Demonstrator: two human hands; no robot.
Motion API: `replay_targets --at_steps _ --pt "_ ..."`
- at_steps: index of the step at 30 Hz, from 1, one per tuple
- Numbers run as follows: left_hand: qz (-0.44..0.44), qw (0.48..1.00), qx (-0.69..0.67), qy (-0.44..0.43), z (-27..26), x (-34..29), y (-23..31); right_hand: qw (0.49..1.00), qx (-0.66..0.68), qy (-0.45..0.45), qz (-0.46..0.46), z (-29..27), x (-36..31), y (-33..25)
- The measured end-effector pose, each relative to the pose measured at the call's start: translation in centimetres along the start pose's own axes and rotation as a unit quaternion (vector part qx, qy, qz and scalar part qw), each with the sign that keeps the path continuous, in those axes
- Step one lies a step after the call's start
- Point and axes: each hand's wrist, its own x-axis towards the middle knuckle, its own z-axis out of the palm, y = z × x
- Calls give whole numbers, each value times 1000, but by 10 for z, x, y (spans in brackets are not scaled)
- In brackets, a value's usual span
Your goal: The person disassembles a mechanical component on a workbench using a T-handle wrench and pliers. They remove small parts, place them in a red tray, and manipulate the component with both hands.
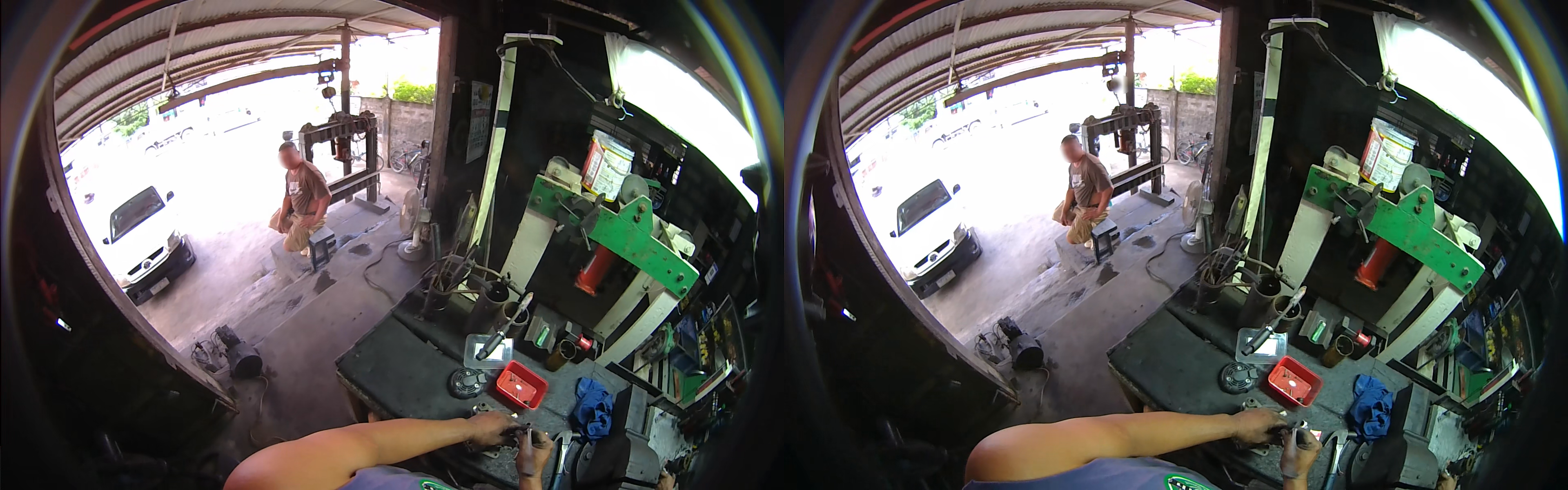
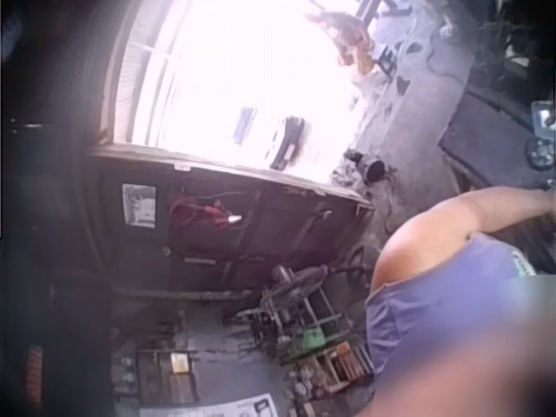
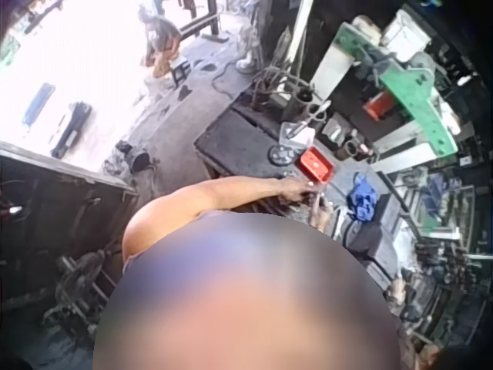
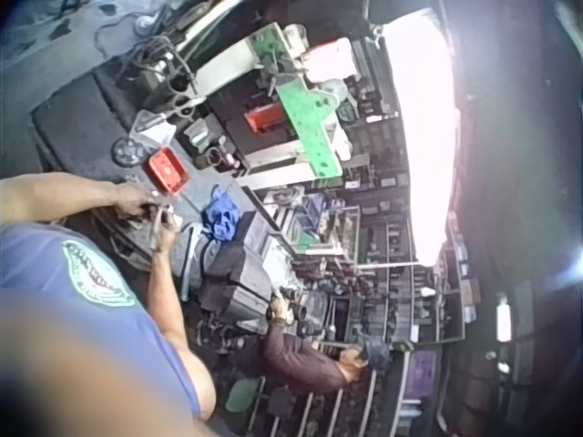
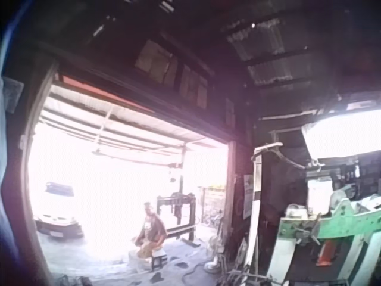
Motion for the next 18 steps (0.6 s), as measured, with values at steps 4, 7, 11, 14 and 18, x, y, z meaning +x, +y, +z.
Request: replay_targets --at_steps 4,7,11,14,18 --pt "-45 997 33 -44 -2 1 3 1000 -6 25 -10 10 5 5" --pt "26 997 68 11 -1 -2 3 995 78 -10 -56 9 -2 7" --pt "67 994 81 -4 -4 -2 5 997 41 -60 32 -3 -5 4" --pt "-58 995 58 -53 -8 -1 13 998 -32 -50 9 -2 -1 3" --pt "25 998 58 -2 -11 -7 21 996 -65 53 -29 11 -3 9"
